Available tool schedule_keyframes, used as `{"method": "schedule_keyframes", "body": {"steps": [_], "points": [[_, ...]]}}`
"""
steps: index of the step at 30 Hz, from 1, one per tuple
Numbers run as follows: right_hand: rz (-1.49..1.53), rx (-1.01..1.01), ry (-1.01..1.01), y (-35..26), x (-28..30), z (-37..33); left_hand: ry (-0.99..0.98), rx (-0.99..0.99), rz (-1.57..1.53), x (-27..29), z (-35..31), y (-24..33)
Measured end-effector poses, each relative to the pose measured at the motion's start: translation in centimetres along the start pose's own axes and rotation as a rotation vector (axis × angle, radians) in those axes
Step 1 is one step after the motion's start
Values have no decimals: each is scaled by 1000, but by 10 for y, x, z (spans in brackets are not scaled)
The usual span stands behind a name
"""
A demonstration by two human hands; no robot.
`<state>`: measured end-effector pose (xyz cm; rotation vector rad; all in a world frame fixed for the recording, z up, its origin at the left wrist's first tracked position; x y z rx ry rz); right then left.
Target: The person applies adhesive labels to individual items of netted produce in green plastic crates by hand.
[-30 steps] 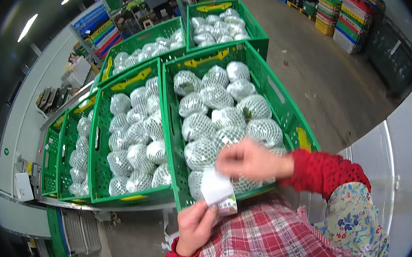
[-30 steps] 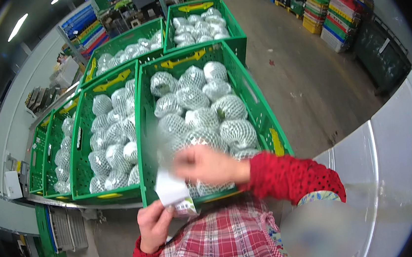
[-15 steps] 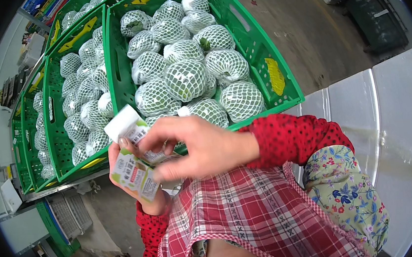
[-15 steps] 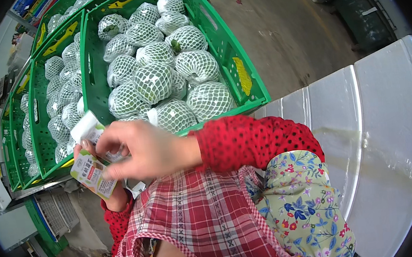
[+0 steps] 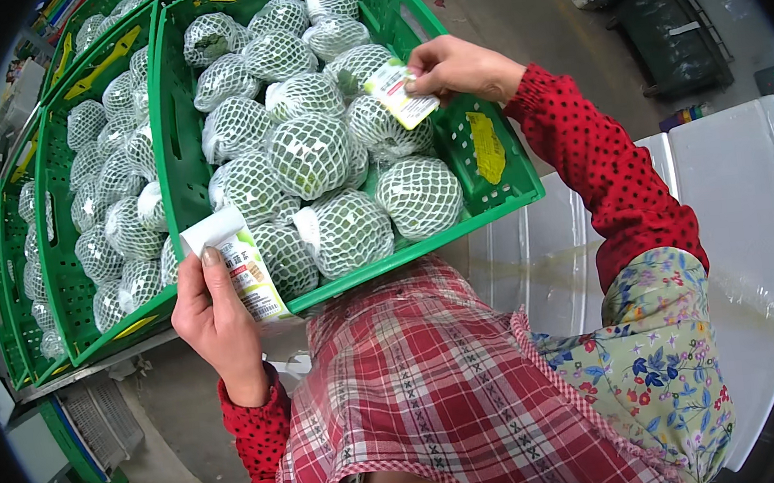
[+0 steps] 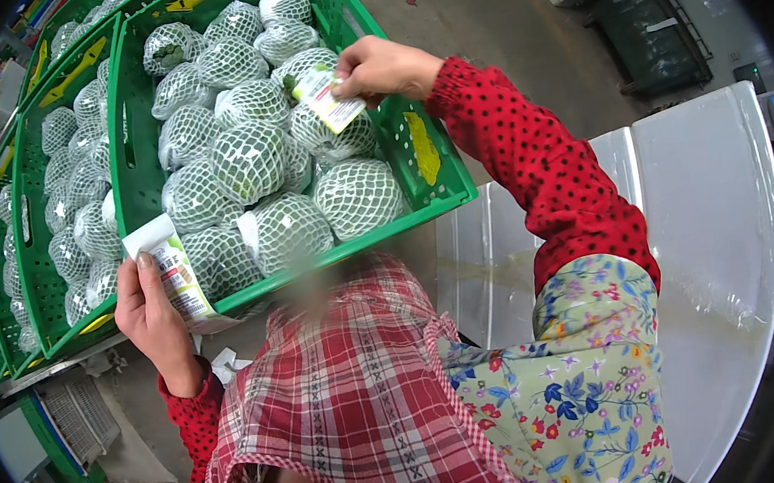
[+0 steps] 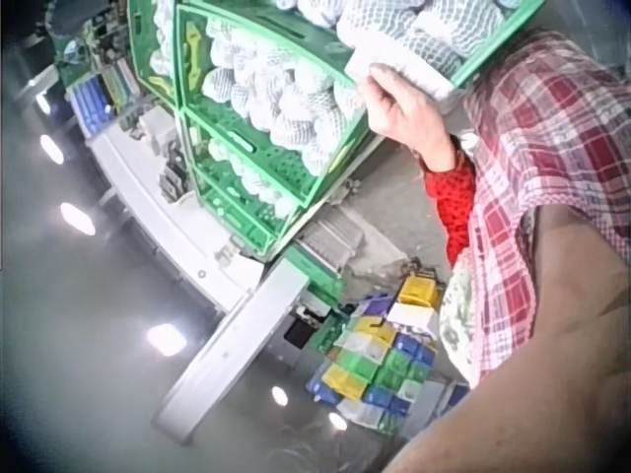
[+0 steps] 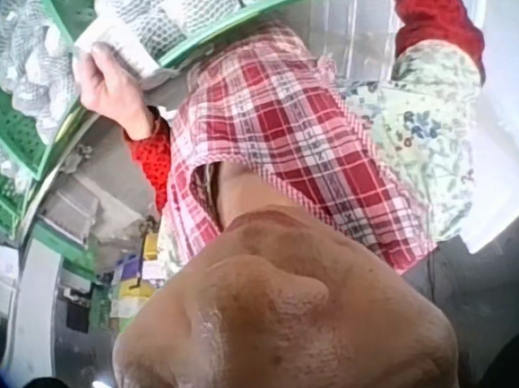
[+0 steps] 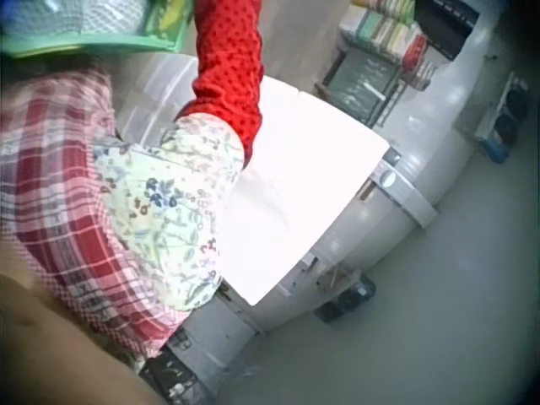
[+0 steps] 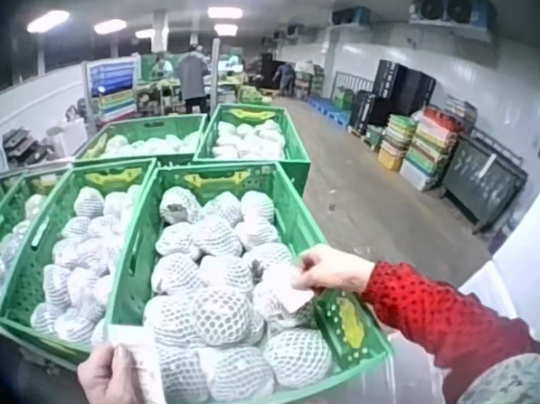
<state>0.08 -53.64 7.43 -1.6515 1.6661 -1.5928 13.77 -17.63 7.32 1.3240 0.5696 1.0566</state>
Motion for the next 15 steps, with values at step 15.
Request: {"method": "schedule_keyframes", "body": {"steps": [15], "points": [[-772, -235, -433, -1, 2, 66, 3, 35, 24, 11, -1, 10]]}}
Point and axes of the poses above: each hand's wrist, its own z-axis towards the middle knuckle, its own x-axis out of the back of the hand, y = z × x, the point moved 3 cm from there along z, towards the middle knuckle, and after that the axes turned 3 degrees about x, right-handed, at the moved point
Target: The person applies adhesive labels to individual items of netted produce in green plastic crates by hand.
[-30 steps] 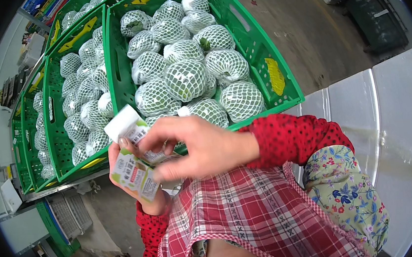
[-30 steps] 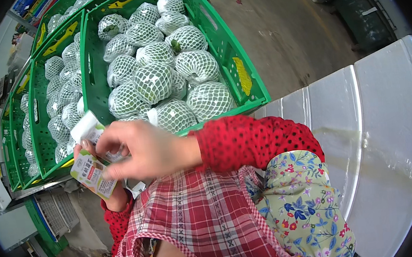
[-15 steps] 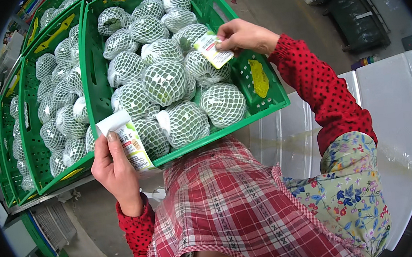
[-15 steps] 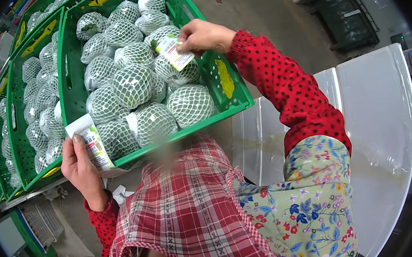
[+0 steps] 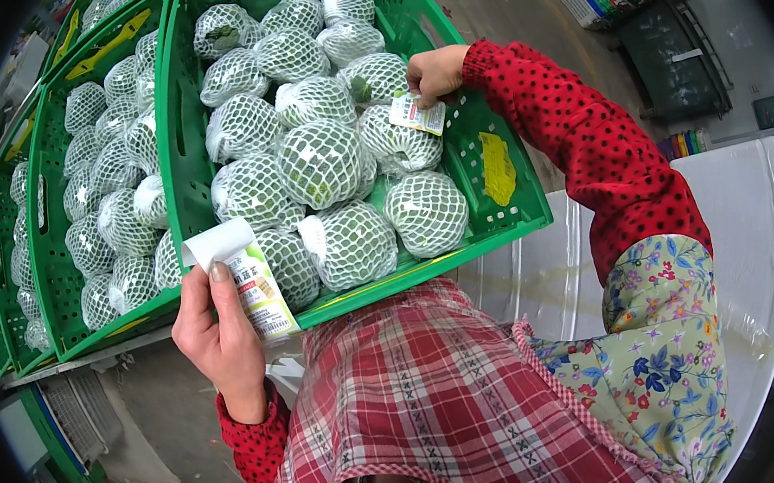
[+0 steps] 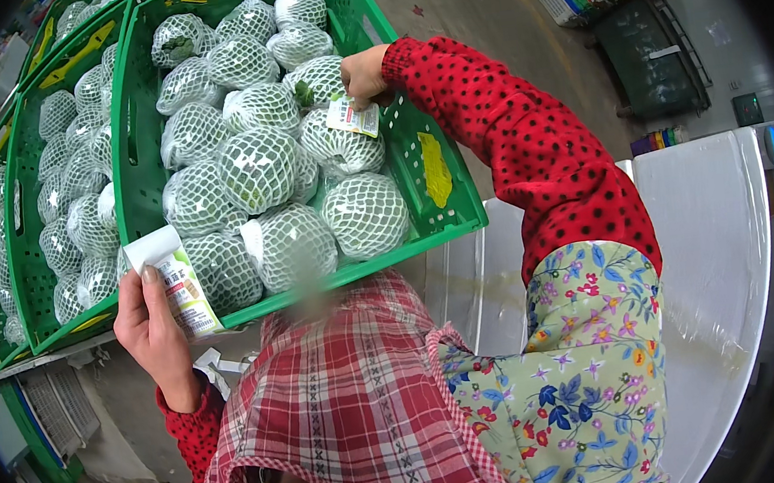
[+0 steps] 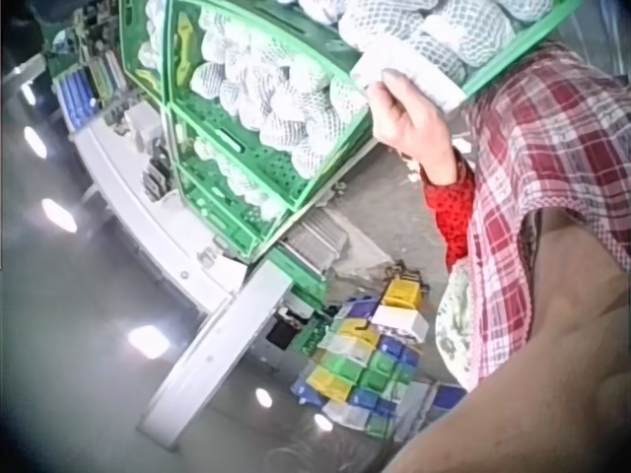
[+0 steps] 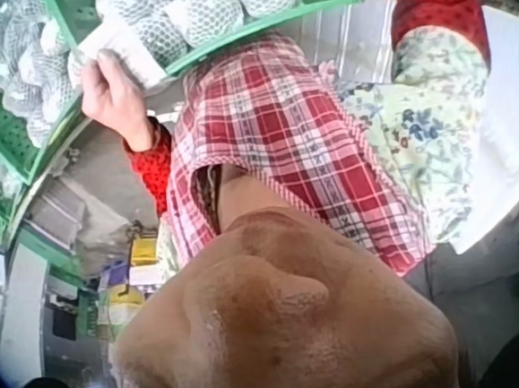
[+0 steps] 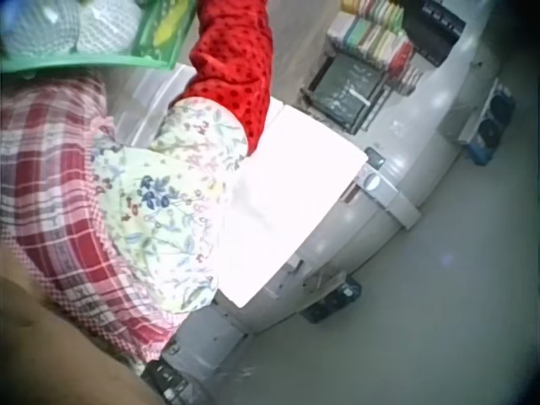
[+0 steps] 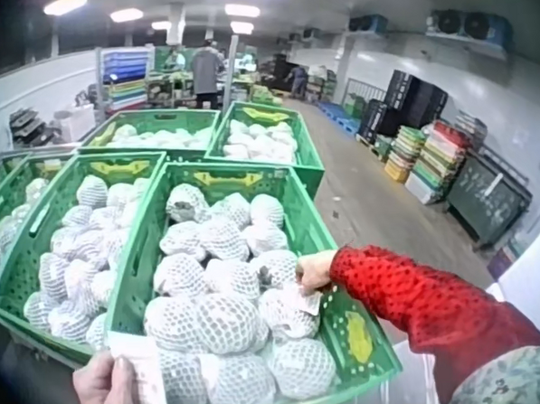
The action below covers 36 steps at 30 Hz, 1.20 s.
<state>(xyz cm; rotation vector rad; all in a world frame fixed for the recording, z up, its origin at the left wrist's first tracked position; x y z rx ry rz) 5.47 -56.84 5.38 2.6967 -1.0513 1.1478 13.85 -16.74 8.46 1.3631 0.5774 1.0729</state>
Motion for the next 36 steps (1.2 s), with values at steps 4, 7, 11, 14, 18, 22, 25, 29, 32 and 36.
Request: {"method": "schedule_keyframes", "body": {"steps": [4, 7, 11, 14, 18, 22, 25, 29, 32, 36], "points": [[-66, -8, -42, 5, -6, 11, -10, 8, -4, 0, -1, 2], [-179, -32, -43, 6, -14, 16, 1, 3, -9, 2, -2, 0], [-534, 92, 248, -2, -32, 4, 25, 6, 14, 5, -3, 4], [-444, 165, 361, -10, -41, 1, 48, 18, 31, 6, -4, 4], [-383, 160, 301, -6, -65, 14, 37, 30, 0, 2, -4, 4], [-621, 131, 225, -33, -63, 12, -23, 23, -28, 3, 1, 4], [-537, 161, 367, -25, -43, -10, -40, 131, -206, 3, 0, 10], [117, 902, 728, -143, -38, -114, -70, 162, -315, 2, -6, 2], [312, 1099, 664, -201, -70, -142, -103, 156, -495, -12, -5, 10], [901, 920, 327, -191, -82, -112, -214, 261, -530, -8, -16, 10]]}}
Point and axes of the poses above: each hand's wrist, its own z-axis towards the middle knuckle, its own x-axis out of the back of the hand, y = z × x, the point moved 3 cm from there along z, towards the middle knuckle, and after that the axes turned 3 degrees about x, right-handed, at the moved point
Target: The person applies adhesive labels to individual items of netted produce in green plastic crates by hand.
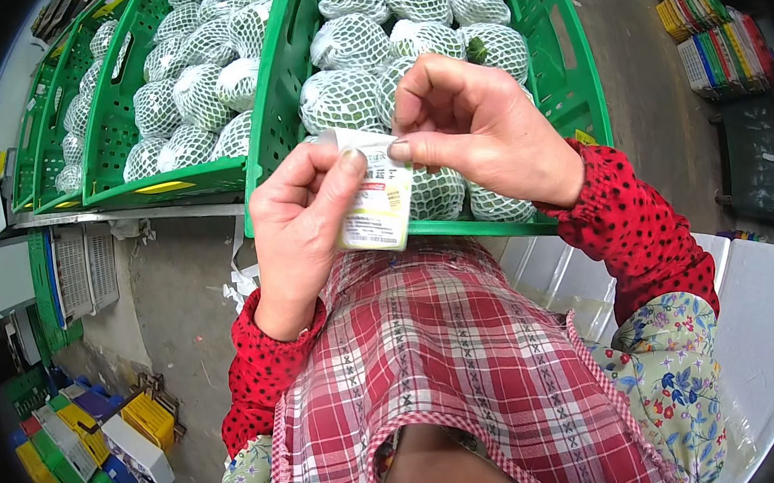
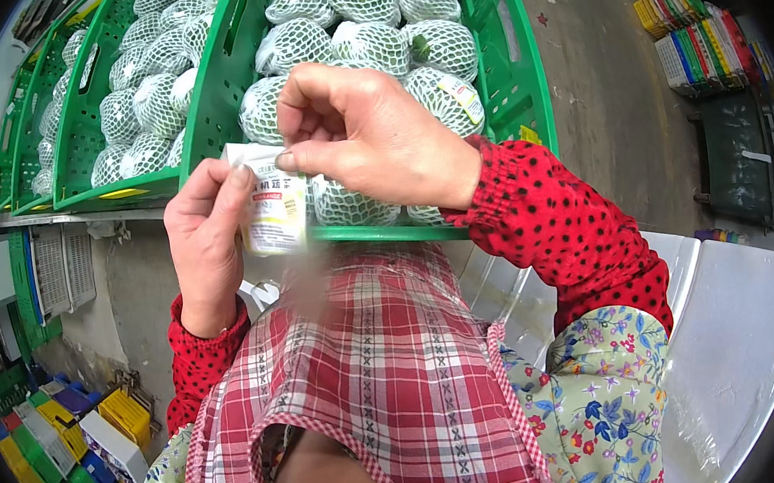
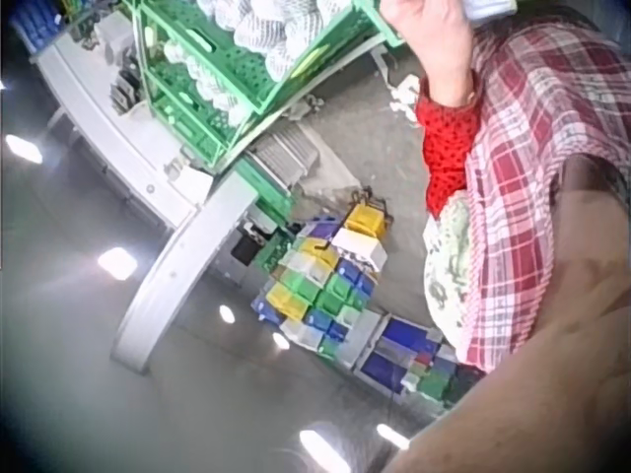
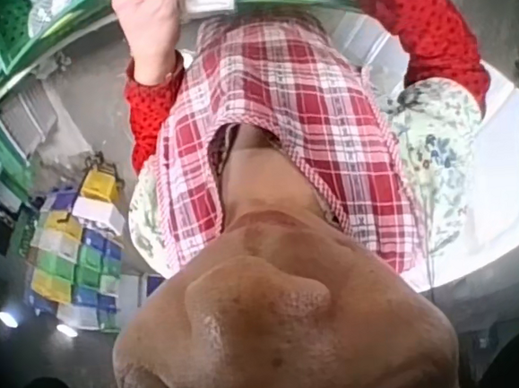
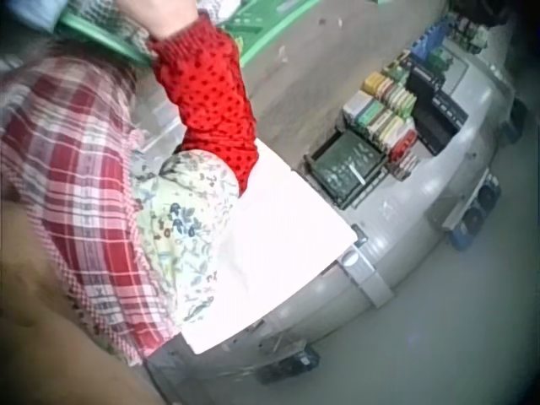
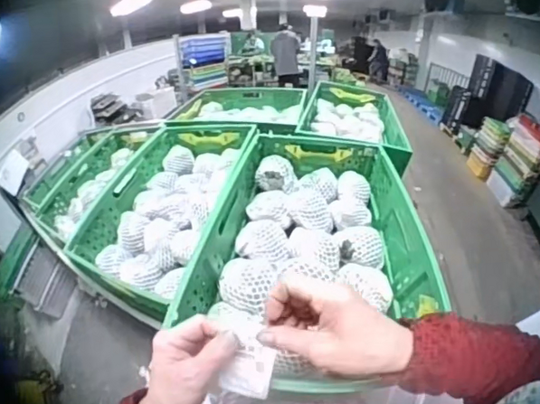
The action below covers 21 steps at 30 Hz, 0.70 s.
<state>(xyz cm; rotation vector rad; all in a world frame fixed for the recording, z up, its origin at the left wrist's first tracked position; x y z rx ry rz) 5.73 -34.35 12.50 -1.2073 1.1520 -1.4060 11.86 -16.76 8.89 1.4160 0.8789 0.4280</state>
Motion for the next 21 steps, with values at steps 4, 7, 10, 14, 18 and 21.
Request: {"method": "schedule_keyframes", "body": {"steps": [4, 7, 10, 14, 18, 21], "points": [[-204, 97, -54, -4, -1, -7, 86, -427, 404, 2, -1, -3], [-475, 425, -81, -14, -5, -12, 88, -463, 392, -1, 2, 4], [-540, 474, -69, -11, -8, -16, 27, -254, 159, 0, -8, -4], [-486, 463, -57, -10, 15, -7, 22, -331, 289, -9, -8, -6], [-565, 569, -59, -14, 19, -6, 54, -290, 295, -13, -2, 1], [-637, 655, 2, -6, 21, -2, 73, -223, 247, -16, 0, -1]]}}
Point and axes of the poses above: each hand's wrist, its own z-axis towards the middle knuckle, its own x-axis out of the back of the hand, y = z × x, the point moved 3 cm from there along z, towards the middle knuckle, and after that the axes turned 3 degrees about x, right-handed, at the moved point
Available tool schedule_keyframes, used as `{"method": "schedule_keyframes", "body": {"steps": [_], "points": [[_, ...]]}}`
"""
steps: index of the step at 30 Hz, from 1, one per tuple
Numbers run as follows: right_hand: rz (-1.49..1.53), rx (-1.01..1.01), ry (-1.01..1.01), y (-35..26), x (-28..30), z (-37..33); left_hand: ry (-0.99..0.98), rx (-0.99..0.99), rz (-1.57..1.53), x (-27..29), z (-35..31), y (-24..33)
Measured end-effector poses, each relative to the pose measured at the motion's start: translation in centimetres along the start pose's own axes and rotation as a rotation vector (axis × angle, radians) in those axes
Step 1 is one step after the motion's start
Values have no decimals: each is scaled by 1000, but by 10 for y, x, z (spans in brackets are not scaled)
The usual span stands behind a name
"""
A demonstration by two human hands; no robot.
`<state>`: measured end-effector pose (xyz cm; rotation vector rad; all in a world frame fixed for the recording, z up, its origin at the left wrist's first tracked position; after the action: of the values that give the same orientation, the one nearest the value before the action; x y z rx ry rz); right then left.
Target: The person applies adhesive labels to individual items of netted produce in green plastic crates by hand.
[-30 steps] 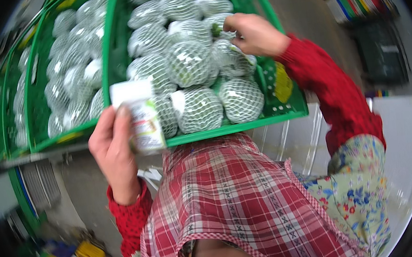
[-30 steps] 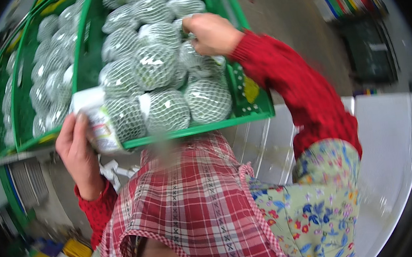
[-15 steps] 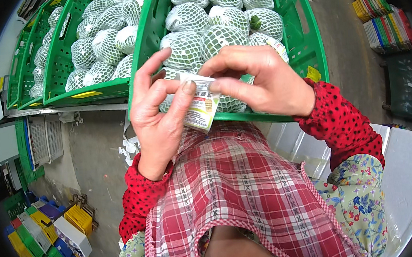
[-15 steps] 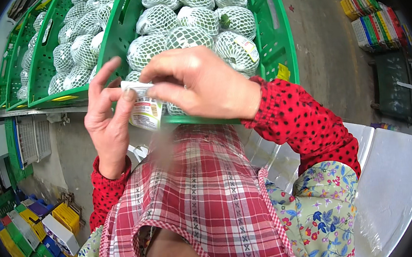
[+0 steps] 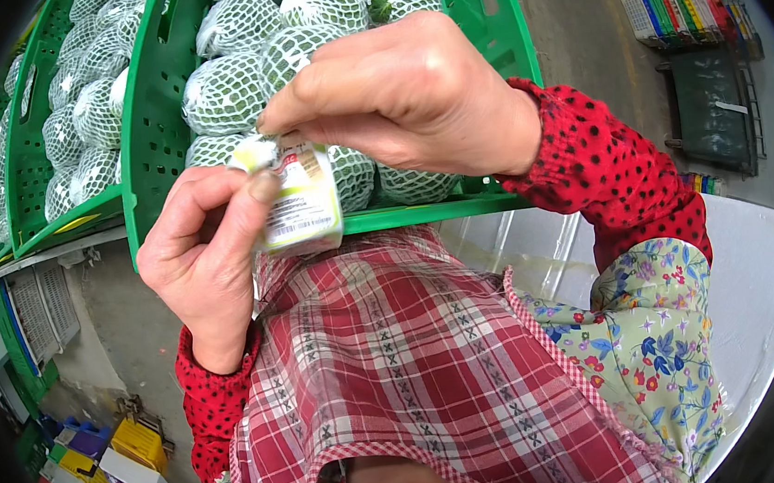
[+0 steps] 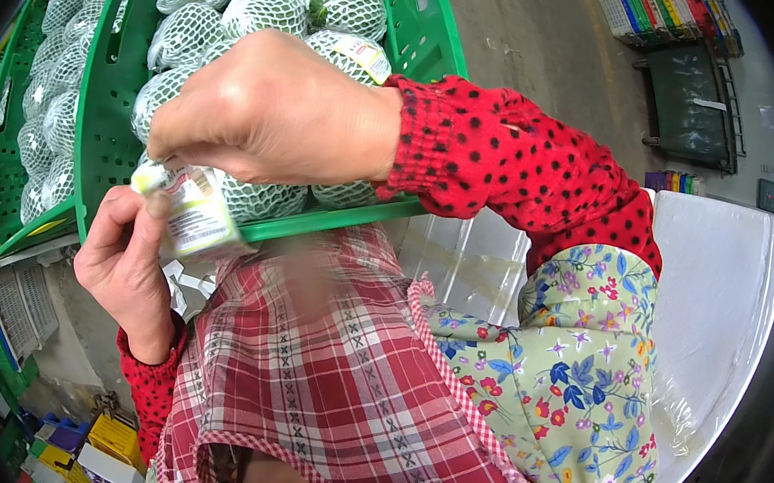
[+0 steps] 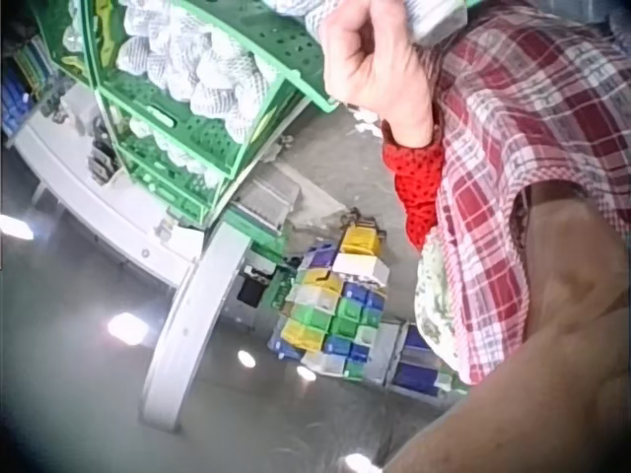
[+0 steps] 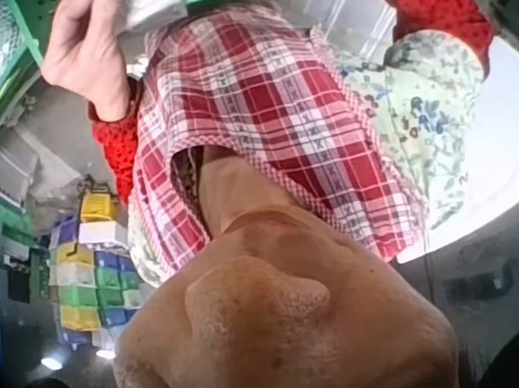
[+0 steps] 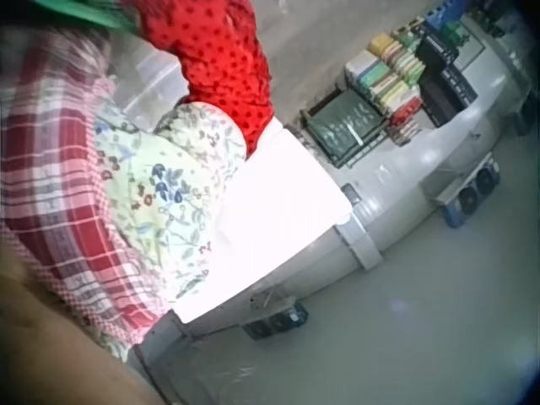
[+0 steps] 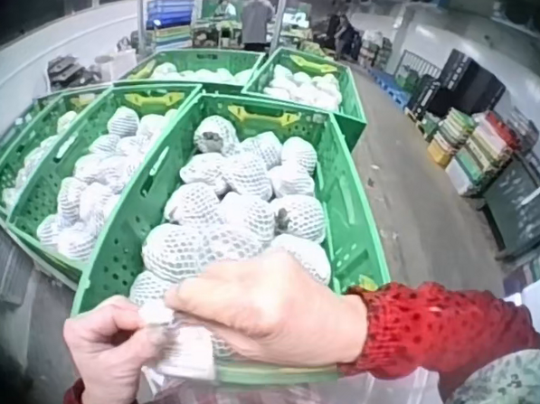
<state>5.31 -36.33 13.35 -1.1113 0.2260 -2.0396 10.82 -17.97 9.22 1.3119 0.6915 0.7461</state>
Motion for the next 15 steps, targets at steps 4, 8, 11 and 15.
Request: {"method": "schedule_keyframes", "body": {"steps": [4, 8, 11, 15], "points": [[-172, 133, -9, 8, 15, 10, -86, 54, 99, -11, -3, 3], [193, 91, -88, 24, 48, 40, -64, 58, 189, -8, -4, -5], [224, -246, -184, 11, 31, 29, -46, -38, 167, -9, 4, 2], [264, -189, -342, 3, 9, 25, -18, -54, 114, -2, 10, 13]]}}
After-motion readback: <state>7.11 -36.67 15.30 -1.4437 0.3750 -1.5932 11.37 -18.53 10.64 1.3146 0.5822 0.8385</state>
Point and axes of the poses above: each hand's wrist, its own z-axis towards the middle knuckle, its own x-axis out of the back of the hand, y = z × x, the point moved 3 cm from there along z, towards the middle knuckle, and after that the axes turned 3 degrees about x, right-handed, at the moved point
